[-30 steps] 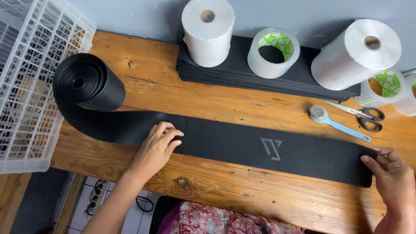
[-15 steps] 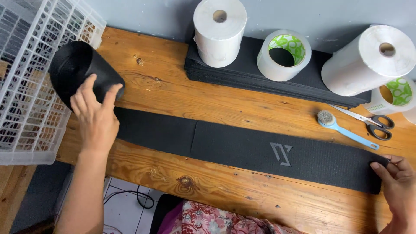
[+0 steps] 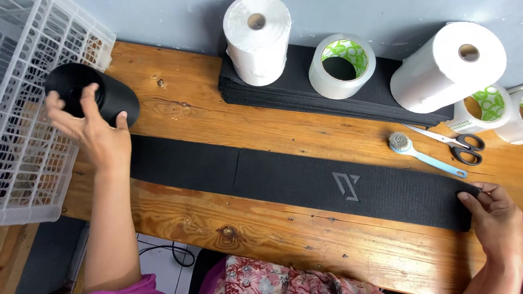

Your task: The person unrolls a strip of black fabric on a wooden table, folds the end, and uses scissors to trim the edge. They then fold the fabric again and cut a straight line across the width to separate a section.

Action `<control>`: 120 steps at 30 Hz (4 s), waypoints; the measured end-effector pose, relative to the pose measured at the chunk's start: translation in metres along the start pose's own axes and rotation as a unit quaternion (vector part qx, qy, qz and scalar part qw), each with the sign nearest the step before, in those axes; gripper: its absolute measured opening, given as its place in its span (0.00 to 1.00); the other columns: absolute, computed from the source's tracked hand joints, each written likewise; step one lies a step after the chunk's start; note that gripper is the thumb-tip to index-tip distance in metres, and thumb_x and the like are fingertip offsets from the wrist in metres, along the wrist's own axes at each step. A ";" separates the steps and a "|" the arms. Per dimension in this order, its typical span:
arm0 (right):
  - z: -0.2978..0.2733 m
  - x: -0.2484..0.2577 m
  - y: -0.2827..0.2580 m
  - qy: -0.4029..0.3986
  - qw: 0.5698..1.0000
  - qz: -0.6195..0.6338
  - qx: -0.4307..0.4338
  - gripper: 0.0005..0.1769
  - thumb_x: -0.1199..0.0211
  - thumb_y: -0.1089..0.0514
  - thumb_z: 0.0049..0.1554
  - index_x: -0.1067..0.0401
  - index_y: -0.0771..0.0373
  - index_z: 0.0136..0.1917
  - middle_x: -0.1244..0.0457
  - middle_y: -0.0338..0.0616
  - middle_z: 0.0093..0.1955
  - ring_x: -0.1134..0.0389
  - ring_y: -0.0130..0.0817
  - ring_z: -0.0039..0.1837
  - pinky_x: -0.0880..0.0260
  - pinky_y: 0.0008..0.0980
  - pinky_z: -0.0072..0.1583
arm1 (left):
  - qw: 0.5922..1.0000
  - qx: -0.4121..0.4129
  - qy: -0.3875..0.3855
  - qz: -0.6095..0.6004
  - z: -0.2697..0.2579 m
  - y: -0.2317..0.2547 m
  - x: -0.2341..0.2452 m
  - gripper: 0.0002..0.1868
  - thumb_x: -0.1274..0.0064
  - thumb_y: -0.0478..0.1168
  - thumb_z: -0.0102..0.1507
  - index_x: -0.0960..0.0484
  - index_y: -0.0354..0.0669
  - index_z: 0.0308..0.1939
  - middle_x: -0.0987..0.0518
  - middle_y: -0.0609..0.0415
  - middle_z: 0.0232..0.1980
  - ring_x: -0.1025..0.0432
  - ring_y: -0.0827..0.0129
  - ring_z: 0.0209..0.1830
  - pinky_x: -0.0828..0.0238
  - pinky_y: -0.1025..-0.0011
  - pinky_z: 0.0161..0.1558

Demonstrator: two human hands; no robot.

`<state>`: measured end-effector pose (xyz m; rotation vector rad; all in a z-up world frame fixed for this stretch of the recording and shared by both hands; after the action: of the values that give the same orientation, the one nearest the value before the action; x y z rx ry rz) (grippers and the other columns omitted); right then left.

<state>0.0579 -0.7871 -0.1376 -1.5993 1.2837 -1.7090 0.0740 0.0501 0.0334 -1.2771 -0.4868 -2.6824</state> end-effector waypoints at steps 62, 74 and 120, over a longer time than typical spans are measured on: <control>-0.023 -0.038 -0.062 -0.015 0.995 -0.099 -0.011 0.12 0.33 0.59 0.66 0.30 0.56 0.62 0.31 0.39 0.54 0.38 0.17 0.54 0.41 0.21 0.56 | 0.797 -0.201 -0.532 -0.203 -0.114 0.142 -0.071 0.49 0.30 0.40 0.54 0.39 0.50 0.76 0.44 0.47 0.68 0.45 0.56 0.73 0.50 0.57 0.74; -0.023 -0.043 -0.067 -0.023 0.998 -0.064 -0.012 0.13 0.35 0.60 0.66 0.31 0.57 0.62 0.32 0.39 0.55 0.38 0.17 0.55 0.42 0.20 0.57 | 0.791 -0.169 -0.547 -0.217 -0.115 0.138 -0.075 0.47 0.30 0.40 0.54 0.36 0.50 0.74 0.44 0.50 0.66 0.46 0.59 0.73 0.52 0.57 0.75; -0.039 -0.129 -0.111 -0.160 0.981 0.092 -0.055 0.21 0.36 0.65 0.59 0.29 0.61 0.66 0.25 0.45 0.49 0.28 0.25 0.50 0.24 0.26 0.53 | 0.757 -0.189 -0.472 -0.411 -0.171 0.453 -0.115 0.17 0.44 0.53 0.66 0.14 0.46 0.49 0.18 0.48 0.41 0.21 0.53 0.44 0.23 0.61 0.43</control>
<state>0.0764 -0.6171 -0.1035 -1.6763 1.3330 -1.2309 0.1364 -0.4359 -0.0510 -3.2091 -0.7454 -2.4823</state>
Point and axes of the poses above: each hand's wrist, its own z-axis towards the middle knuckle, its own x-axis out of the back of the hand, y = z × x, the point moved 9 cm from there along z, towards the middle knuckle
